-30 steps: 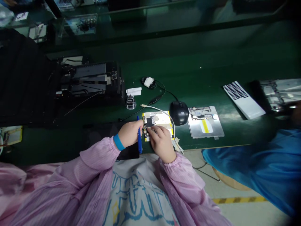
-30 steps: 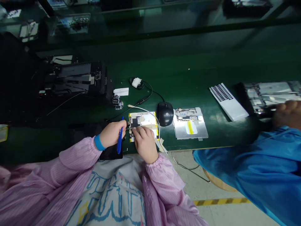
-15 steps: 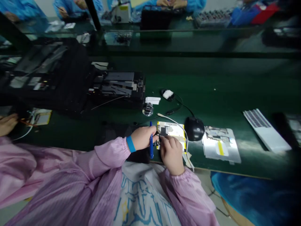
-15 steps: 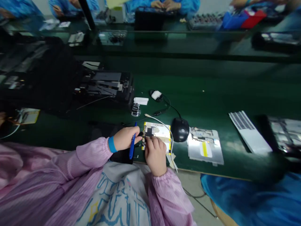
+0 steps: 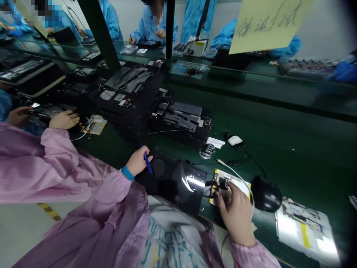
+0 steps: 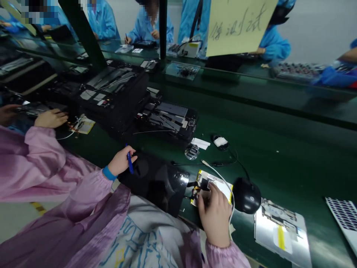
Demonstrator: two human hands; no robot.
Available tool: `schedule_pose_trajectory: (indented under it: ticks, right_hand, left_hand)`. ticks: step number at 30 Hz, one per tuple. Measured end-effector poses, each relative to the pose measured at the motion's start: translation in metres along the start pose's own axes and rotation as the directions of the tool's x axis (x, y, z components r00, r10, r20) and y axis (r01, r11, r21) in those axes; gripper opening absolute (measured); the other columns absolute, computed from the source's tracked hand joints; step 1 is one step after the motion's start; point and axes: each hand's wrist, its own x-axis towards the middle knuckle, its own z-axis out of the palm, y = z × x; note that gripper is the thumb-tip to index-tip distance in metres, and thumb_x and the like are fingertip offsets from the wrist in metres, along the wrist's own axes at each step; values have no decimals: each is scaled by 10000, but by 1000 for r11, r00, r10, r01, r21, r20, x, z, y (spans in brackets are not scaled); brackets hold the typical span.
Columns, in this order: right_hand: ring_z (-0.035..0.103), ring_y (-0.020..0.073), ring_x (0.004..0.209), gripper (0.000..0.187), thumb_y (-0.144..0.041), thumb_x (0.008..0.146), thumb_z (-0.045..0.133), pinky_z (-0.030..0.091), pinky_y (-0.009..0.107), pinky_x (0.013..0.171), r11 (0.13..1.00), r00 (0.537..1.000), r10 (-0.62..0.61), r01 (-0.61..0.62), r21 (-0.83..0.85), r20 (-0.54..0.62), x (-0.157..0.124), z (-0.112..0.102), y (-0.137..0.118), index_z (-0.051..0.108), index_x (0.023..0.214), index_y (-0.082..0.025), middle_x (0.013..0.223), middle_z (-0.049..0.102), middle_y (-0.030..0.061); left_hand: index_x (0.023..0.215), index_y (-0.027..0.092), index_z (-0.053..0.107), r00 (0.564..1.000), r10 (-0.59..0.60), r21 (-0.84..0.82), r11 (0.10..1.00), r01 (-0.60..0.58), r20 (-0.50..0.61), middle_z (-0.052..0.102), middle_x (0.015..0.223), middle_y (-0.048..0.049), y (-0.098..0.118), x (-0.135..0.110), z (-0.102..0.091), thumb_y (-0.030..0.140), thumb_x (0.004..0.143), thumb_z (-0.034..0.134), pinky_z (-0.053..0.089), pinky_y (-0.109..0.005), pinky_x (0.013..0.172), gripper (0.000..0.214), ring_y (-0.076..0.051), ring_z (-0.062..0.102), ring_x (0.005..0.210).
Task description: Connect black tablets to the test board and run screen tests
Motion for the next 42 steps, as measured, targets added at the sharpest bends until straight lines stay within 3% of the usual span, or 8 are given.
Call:
schedule_pose_trajectory:
  ticks: [7,13,16,20,24,27,32,42]
  right_hand:
    - [530,330,1098,475,-404,908,398,391,439,845,987,997,58,-49,-155,51,5,4,-7,463,1308,-156,1266,602,152]
    - [539,301,1104,420,-373,904,442,389,411,868,989,998,62,-60,-137,12,12,6,-6,486,1257,-150,1246,615,146]
    - [552,298,1078,428,-374,896,460,397,417,864,993,997,75,-78,-89,-34,12,10,-2,475,1257,-145,1188,627,159]
    - [573,301,999,461,-428,880,478,420,423,820,992,990,120,-122,-20,-74,11,12,1,467,1235,-134,1107,628,169]
    - [576,303,959,514,-450,869,479,420,434,816,989,989,142,-143,-39,-39,13,10,1,441,1276,-137,1123,628,163]
    - [554,317,996,569,-470,852,493,421,440,819,990,993,119,-120,-74,-18,18,9,2,429,1306,-131,1175,616,173]
    - [545,332,966,620,-478,801,533,433,444,801,986,993,116,-116,-122,-6,26,9,4,452,1287,-102,1048,652,161]
    - [552,332,992,538,-414,820,511,423,425,785,967,997,81,-74,-244,16,26,6,-8,495,1255,-97,1212,615,180]
  left_hand:
    - [722,210,417,1000,-11,-188,982,13,13,635,948,-36,-6,-1,4,217,710,592,464,-321,756,175,-168,581,779]
    - [727,211,424,999,9,-265,964,4,46,641,1022,-77,-16,13,7,254,701,584,468,-344,779,168,-206,599,868]
    - [748,212,425,997,47,-251,967,-28,68,641,1133,-107,-15,16,5,255,707,574,470,-349,770,161,-204,602,846]
    - [786,214,442,981,152,-140,981,-135,118,585,1324,-120,-11,21,3,234,723,553,460,-355,774,130,-144,548,658]
    - [791,217,445,965,210,-165,969,-184,159,623,1269,-121,-12,27,5,247,744,541,454,-353,766,111,-181,593,742]
    - [768,214,424,970,189,-258,955,-145,155,626,1255,-128,-15,28,7,267,744,556,465,-358,775,145,-203,617,835]
    - [715,214,391,986,124,-427,902,-64,114,663,1128,-128,-17,27,9,266,711,601,460,-416,910,216,-244,608,1060]
    - [689,205,419,996,47,-461,888,-7,75,678,984,-101,-17,29,15,242,698,604,470,-413,878,189,-234,635,945]
